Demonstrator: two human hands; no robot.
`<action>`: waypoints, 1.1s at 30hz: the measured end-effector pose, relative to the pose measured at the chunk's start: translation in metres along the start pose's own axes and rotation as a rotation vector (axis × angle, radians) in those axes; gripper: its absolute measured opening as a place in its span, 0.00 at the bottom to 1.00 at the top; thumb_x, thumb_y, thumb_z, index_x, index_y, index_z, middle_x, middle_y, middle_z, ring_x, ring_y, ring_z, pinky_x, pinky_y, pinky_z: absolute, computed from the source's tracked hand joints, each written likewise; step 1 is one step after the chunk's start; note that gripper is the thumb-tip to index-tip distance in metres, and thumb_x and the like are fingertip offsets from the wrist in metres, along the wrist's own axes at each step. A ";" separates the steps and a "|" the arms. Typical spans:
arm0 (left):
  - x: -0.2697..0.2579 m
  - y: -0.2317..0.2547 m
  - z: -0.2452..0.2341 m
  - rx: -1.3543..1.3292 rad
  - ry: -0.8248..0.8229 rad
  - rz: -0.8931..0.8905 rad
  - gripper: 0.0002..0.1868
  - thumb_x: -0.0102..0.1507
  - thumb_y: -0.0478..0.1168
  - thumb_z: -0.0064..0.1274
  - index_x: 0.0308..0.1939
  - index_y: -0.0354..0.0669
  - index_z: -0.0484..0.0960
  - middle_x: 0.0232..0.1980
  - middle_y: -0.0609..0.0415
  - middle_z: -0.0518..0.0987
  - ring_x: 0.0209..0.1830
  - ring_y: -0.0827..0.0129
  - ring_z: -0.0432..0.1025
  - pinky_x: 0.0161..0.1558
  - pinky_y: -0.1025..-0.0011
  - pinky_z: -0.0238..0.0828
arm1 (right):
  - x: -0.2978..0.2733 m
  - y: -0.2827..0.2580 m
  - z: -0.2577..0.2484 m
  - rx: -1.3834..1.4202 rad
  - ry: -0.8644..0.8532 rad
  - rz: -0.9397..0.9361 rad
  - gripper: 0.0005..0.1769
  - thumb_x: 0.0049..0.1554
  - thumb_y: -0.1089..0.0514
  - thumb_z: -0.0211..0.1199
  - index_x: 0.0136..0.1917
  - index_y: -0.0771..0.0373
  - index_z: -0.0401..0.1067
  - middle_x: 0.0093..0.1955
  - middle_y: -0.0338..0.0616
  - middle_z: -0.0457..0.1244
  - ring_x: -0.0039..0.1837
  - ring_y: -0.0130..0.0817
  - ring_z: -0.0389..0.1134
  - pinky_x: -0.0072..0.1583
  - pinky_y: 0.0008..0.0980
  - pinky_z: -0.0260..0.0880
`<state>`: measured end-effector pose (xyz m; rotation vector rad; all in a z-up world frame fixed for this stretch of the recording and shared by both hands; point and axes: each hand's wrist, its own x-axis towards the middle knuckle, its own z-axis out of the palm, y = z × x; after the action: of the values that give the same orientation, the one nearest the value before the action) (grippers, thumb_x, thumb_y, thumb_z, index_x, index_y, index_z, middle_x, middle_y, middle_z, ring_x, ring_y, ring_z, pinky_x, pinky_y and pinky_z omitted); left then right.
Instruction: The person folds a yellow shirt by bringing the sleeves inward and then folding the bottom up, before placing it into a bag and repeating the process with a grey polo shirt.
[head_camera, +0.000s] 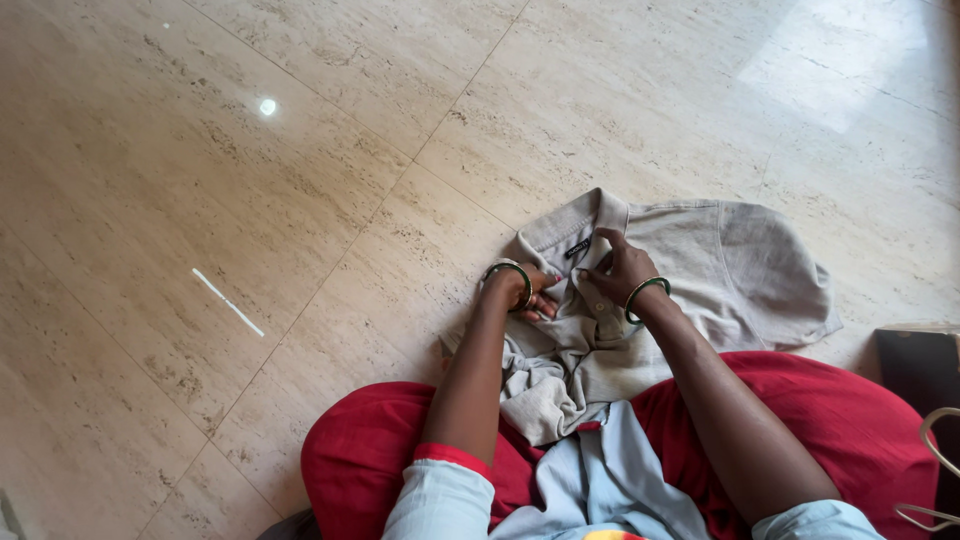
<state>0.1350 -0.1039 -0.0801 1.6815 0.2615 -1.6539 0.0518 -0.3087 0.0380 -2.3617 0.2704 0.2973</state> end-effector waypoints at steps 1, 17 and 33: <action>0.003 0.003 -0.007 -0.186 0.070 0.108 0.22 0.69 0.55 0.46 0.49 0.37 0.76 0.41 0.46 0.85 0.32 0.60 0.80 0.27 0.61 0.77 | 0.002 0.001 0.000 -0.003 0.001 0.001 0.44 0.48 0.49 0.75 0.74 0.56 0.61 0.42 0.52 0.72 0.45 0.47 0.75 0.49 0.43 0.75; -0.132 -0.008 0.025 0.419 0.959 0.499 0.36 0.56 0.58 0.66 0.56 0.34 0.79 0.54 0.36 0.81 0.56 0.48 0.76 0.57 0.59 0.73 | -0.014 0.000 -0.028 -0.145 0.369 0.078 0.35 0.55 0.52 0.67 0.74 0.54 0.62 0.64 0.52 0.64 0.67 0.51 0.66 0.64 0.50 0.68; -0.144 -0.015 -0.018 0.364 1.125 0.143 0.38 0.57 0.56 0.67 0.63 0.41 0.71 0.66 0.40 0.67 0.67 0.48 0.66 0.61 0.55 0.71 | 0.014 0.032 -0.006 -0.332 0.017 0.217 0.43 0.60 0.40 0.67 0.80 0.37 0.47 0.83 0.56 0.31 0.81 0.66 0.29 0.68 0.80 0.46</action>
<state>0.1187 -0.0316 0.0460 2.6942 0.3608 -0.5041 0.0572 -0.3375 0.0177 -2.6658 0.5222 0.4551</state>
